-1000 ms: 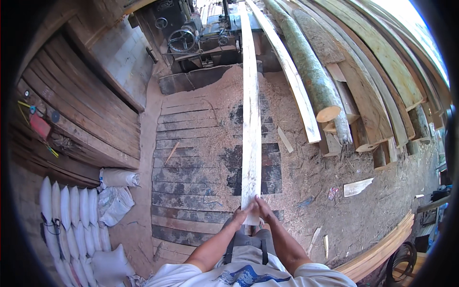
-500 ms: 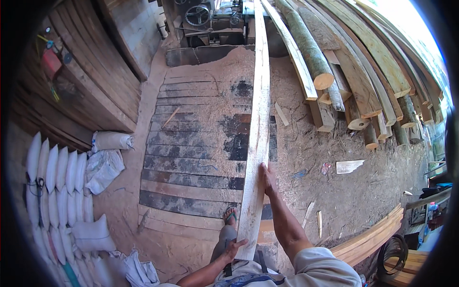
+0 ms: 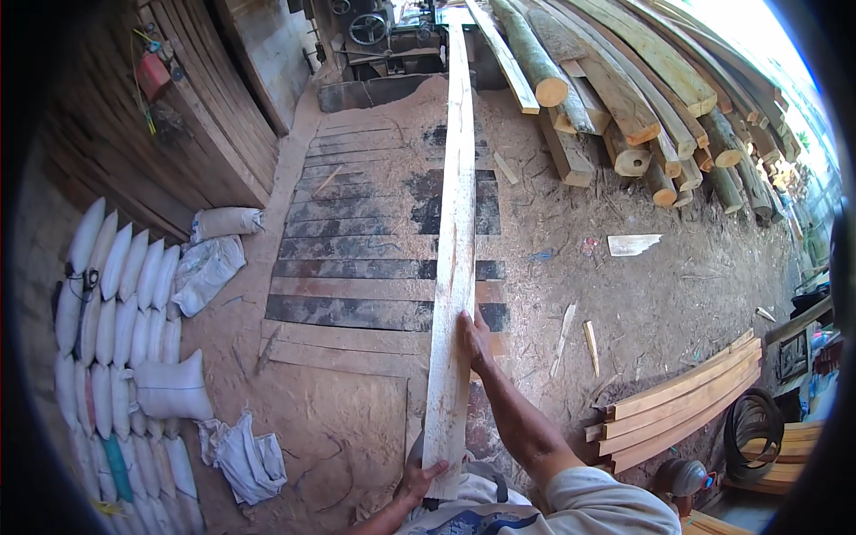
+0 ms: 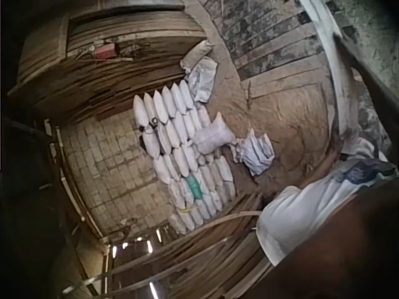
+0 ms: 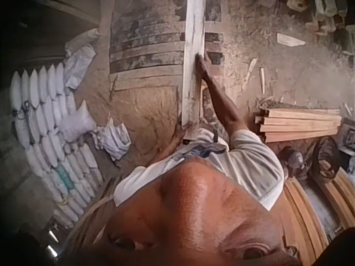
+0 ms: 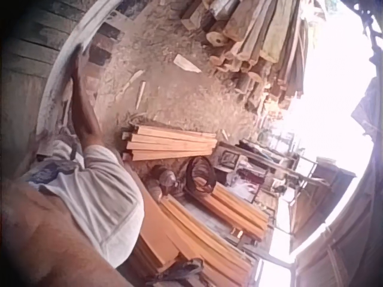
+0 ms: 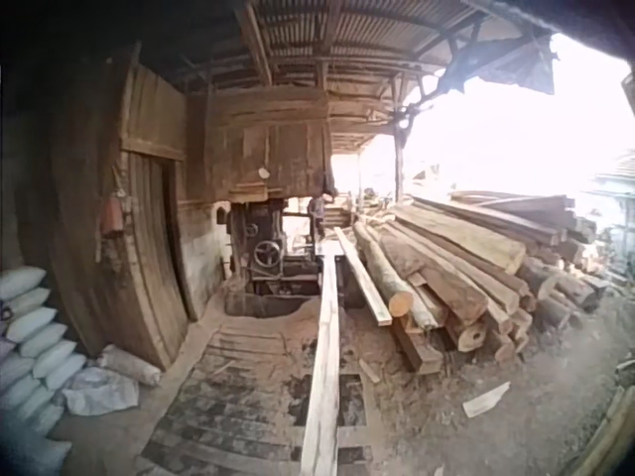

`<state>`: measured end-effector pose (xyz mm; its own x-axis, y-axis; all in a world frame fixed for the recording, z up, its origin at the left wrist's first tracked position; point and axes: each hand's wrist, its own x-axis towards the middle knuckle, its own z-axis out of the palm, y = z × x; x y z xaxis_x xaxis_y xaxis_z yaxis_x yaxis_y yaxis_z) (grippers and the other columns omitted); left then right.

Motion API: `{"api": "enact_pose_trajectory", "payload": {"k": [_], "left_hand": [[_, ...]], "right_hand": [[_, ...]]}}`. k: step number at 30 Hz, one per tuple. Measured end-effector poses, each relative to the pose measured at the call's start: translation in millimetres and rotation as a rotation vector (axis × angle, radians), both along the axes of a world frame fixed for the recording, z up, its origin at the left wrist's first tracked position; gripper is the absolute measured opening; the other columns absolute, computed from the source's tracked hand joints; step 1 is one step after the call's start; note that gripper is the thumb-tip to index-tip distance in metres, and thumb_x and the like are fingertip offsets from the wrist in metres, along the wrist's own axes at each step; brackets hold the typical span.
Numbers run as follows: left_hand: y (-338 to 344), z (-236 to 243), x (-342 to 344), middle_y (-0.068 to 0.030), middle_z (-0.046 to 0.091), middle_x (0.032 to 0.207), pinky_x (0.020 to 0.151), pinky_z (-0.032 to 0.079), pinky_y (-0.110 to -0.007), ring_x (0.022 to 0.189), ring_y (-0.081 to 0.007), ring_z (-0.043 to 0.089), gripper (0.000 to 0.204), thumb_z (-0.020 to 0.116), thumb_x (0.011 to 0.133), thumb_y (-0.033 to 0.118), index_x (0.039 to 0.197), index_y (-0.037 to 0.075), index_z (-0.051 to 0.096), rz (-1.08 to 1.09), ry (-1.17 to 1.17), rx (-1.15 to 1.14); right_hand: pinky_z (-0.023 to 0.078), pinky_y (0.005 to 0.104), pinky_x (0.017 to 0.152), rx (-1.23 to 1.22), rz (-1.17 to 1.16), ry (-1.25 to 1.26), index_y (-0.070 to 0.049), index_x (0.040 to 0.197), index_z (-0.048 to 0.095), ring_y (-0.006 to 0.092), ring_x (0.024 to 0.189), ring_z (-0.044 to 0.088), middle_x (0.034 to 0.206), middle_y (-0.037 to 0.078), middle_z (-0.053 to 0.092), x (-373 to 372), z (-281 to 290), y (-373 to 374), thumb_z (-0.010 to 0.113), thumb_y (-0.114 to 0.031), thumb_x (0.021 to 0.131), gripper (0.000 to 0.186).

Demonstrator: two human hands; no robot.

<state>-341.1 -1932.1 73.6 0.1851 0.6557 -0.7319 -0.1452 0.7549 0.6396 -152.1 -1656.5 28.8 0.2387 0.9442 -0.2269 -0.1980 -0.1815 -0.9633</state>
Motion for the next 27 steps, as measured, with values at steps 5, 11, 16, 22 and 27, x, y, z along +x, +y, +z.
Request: {"api": "enact_pose_trajectory", "payload": {"k": [5, 11, 16, 22, 27], "left_hand": [[-88, -10, -1, -0.0151, 0.060, 0.119, 0.094, 0.045, -0.036, 0.108, -0.0260, 0.058, 0.066, 0.074, 0.077, 0.017, 0.133, 0.000, 0.044, -0.151, 0.187, 0.229], [-81, 59, 13, -0.0158, 0.058, 0.122, 0.096, 0.045, -0.037, 0.110, -0.0263, 0.057, 0.070, 0.075, 0.075, 0.013, 0.135, 0.000, 0.040, -0.078, 0.195, 0.278], [-89, 74, 7, -0.0153, 0.059, 0.120, 0.095, 0.046, -0.036, 0.108, -0.0257, 0.058, 0.068, 0.075, 0.075, 0.013, 0.133, 0.000, 0.043, -0.048, 0.172, 0.258], [-137, -3, -8, -0.0142, 0.061, 0.115, 0.092, 0.047, -0.036, 0.104, -0.0247, 0.060, 0.063, 0.076, 0.074, 0.014, 0.129, -0.001, 0.048, -0.008, 0.080, 0.150], [-110, -28, -26, -0.0127, 0.065, 0.108, 0.088, 0.050, -0.035, 0.097, -0.0232, 0.063, 0.054, 0.076, 0.075, 0.018, 0.121, -0.001, 0.056, 0.017, -0.006, -0.088]], "right_hand": [[0.037, 0.0277, 0.099, -0.132, 0.006, 0.407, -0.003, 0.140, 0.040, 0.0146, 0.114, 0.050, 0.128, 0.006, 0.054, -3, -12, -98, 0.047, -0.025, 0.100, 0.047], [0.039, 0.0280, 0.097, -0.040, 0.029, 0.188, -0.003, 0.141, 0.039, 0.0137, 0.111, 0.051, 0.126, 0.005, 0.055, -14, -19, -139, 0.047, -0.027, 0.100, 0.048], [0.039, 0.0283, 0.098, -0.070, 0.047, 0.199, -0.005, 0.144, 0.035, 0.0144, 0.112, 0.050, 0.128, 0.005, 0.054, -22, 2, -143, 0.047, -0.027, 0.100, 0.052], [0.038, 0.0271, 0.099, -0.033, 0.078, 0.202, -0.005, 0.147, 0.030, 0.0139, 0.115, 0.049, 0.132, 0.005, 0.052, -22, -20, -157, 0.051, -0.026, 0.098, 0.056], [0.039, 0.0258, 0.098, -0.031, 0.070, 0.132, -0.003, 0.148, 0.024, 0.0142, 0.115, 0.049, 0.132, 0.009, 0.052, -29, -32, -114, 0.058, -0.023, 0.095, 0.066]]}}
